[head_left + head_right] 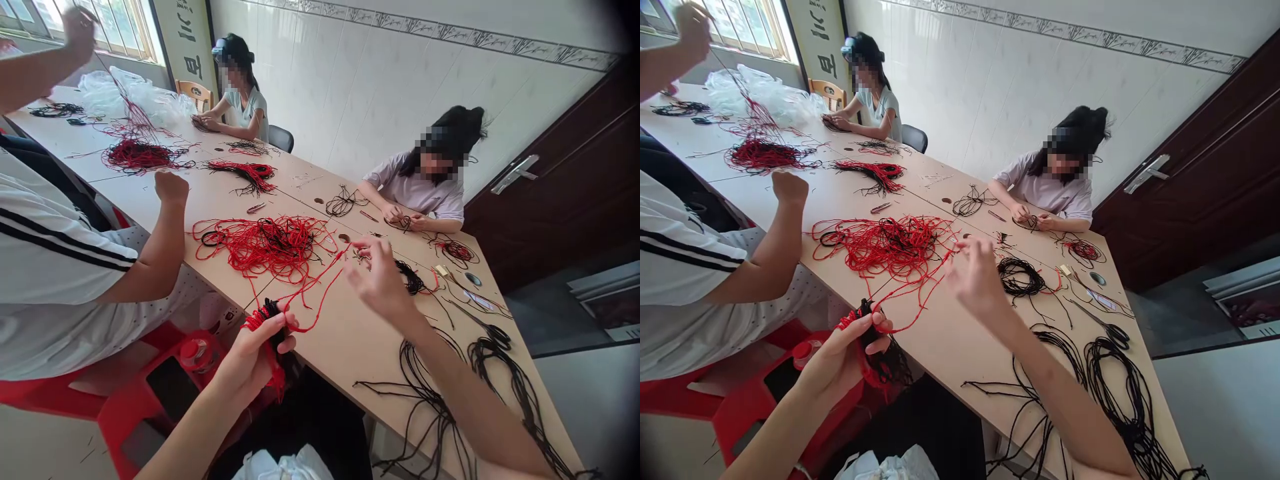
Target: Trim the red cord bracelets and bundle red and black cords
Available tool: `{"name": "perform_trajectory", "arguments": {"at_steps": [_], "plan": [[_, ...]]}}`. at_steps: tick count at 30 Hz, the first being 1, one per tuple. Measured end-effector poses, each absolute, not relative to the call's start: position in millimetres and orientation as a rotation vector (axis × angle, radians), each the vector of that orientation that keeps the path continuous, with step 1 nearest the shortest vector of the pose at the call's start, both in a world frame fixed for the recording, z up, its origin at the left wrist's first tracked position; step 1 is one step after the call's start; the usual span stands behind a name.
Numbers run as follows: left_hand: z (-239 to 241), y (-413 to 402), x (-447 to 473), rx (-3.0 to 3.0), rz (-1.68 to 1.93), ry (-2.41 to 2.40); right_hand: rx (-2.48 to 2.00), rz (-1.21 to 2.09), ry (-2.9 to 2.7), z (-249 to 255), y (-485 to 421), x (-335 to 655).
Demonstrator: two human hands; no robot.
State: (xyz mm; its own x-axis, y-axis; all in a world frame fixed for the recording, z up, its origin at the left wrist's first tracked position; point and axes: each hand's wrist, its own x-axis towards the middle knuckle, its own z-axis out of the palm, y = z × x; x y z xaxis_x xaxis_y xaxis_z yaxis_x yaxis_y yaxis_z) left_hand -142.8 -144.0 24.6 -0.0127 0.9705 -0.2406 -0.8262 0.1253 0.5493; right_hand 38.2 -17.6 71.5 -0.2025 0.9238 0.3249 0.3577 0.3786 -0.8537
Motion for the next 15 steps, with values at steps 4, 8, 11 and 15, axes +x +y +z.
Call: {"name": "perform_trajectory", "arguments": {"at_steps": [4,8,11,15], "plan": [[32,-143,-143,0.166,1.43,0.705,-0.839,0.233,-2.218,64,-82,27],[36,-147,-142,0.164,1.446,0.753,-0.635,0.296,-2.358,68,-105,18],[42,-154,-141,0.163,1.555,0.8,-0.555,0.352,-2.325,72,-104,9],[45,-167,-140,0.135,1.608,0.84,-0.601,0.321,-2.234,73,-106,-10]]}}
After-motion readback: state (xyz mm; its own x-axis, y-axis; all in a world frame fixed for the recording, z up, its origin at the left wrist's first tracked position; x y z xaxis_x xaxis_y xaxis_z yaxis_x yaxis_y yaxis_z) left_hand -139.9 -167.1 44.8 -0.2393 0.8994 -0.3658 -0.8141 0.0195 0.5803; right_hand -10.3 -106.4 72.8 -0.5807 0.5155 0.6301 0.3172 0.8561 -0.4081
